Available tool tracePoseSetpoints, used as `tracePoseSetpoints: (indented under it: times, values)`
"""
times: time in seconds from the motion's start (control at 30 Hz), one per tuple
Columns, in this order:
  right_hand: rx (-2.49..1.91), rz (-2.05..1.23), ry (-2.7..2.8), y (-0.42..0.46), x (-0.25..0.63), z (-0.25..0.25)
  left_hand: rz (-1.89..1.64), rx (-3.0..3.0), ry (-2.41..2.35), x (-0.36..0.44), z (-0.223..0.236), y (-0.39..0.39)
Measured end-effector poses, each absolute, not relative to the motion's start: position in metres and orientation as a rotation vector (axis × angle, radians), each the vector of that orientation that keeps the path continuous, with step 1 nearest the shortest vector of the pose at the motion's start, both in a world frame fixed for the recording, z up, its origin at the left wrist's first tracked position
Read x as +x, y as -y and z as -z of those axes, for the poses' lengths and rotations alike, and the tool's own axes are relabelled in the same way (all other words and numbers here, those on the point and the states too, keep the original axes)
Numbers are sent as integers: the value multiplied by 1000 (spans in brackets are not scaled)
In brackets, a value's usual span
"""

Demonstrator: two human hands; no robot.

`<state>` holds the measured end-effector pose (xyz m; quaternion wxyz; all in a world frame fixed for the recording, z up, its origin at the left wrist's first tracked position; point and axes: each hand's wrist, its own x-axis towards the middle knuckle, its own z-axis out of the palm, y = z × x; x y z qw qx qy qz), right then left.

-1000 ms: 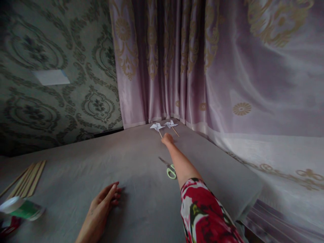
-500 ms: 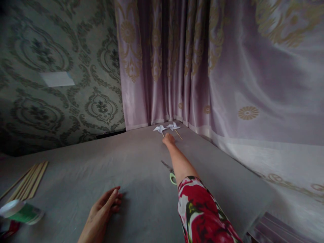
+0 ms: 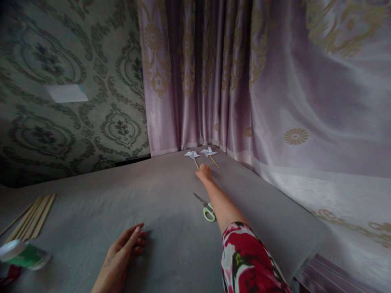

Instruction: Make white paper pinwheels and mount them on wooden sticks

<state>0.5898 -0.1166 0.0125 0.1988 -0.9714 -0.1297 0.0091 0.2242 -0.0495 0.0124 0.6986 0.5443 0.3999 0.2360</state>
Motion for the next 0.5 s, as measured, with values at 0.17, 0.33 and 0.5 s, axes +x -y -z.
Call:
tracePoseSetpoints:
  times: [0.17,0.33,0.5]
  values:
    - [-2720,-10,351,119,585,-12,-519,1217,-894,225,-15,50]
    - [-2717,-7,327,118,584,-12,-526,1211,-893,226,-14,50]
    - [-2714,-6,299,118,585,-13,-526,1205,-889,225,-14,50]
